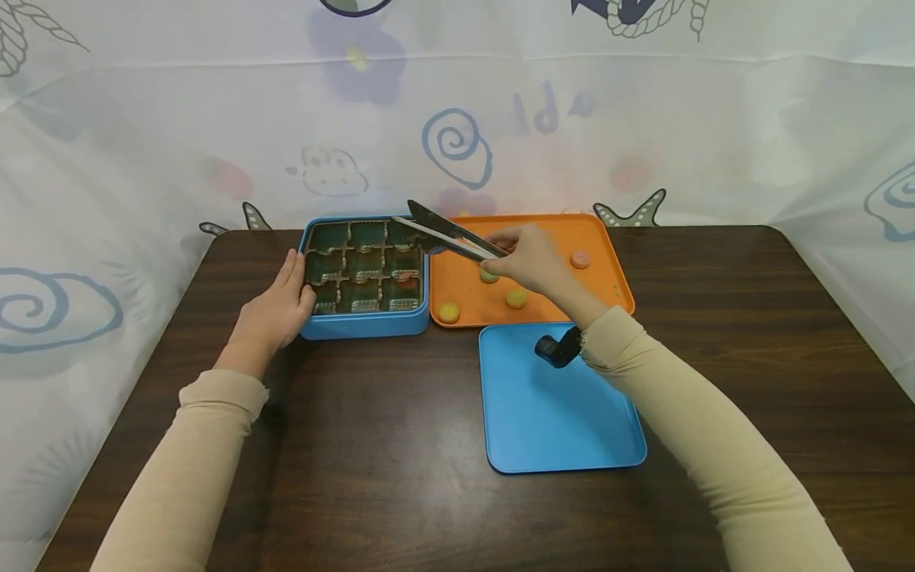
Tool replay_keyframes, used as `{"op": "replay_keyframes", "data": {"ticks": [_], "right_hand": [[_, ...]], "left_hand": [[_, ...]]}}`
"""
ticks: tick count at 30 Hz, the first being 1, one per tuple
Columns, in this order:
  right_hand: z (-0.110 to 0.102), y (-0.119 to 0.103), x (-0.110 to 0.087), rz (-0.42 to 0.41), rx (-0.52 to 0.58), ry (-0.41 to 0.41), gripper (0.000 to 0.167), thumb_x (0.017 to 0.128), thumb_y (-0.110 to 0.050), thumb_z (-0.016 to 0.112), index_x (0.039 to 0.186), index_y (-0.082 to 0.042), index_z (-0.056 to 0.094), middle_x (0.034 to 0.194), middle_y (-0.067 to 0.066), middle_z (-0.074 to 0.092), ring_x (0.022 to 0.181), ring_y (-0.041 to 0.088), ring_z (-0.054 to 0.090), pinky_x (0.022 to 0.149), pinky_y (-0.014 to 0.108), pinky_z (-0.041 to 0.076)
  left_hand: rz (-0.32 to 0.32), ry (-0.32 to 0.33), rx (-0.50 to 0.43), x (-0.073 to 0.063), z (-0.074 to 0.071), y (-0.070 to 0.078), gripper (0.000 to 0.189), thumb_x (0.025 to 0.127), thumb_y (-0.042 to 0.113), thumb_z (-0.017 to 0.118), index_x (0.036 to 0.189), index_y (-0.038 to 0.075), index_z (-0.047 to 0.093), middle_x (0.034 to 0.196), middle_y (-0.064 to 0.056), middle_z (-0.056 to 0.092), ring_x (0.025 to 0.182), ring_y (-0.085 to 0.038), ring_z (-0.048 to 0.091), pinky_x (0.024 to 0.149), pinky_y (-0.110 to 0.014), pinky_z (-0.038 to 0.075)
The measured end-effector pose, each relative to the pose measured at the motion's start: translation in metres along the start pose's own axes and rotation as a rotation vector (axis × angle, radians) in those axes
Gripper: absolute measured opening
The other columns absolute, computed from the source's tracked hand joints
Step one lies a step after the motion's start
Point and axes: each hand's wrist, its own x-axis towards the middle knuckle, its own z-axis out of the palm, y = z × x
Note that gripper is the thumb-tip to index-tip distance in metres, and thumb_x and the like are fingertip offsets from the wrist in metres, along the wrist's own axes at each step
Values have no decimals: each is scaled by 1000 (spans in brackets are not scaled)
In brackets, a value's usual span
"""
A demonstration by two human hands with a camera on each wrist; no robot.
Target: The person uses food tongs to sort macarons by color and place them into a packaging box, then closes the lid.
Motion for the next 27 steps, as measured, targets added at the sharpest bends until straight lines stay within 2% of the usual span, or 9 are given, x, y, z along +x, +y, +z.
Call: {"op": "replay_keyframes", "data": {"ticks": [2,8,13,20,27], "right_hand": [[-6,3,-3,6,-25,8,43,85,-21,68,127,-10,62,116,14,66,98,26,58,78,35,46],[-27,20,-11,-8,-71,75,46,86,-23,66,129,-8,60,121,15,62,92,29,61,71,35,48],[-44,40,-21,-41,-125,153,44,87,-20,67,128,-3,60,121,22,60,99,35,61,76,40,50],[-65,70,-35,-1,-194,203,50,88,-26,66,131,-1,55,119,27,59,103,40,57,81,46,47],[-77,98,-45,45,-257,247,51,87,-26,65,128,4,57,114,31,62,96,41,60,78,50,49]], "left_hand": [[-1,0,-2,0,0,-1,63,100,36,8,152,5,-11,161,-14,-13,133,-49,37,79,-56,47],[-1,-1,-3,0,1,-1,63,100,36,8,152,6,-12,160,-13,-14,133,-48,37,79,-56,47],[0,7,-2,0,1,-1,63,100,37,8,152,7,-11,161,-13,-12,131,-49,39,76,-55,47],[-5,0,1,1,1,-1,63,100,37,7,152,7,-12,161,-13,-13,130,-49,40,77,-55,47],[-12,-4,-5,0,1,0,63,100,36,7,152,7,-12,160,-12,-15,129,-50,41,75,-54,47]]}}
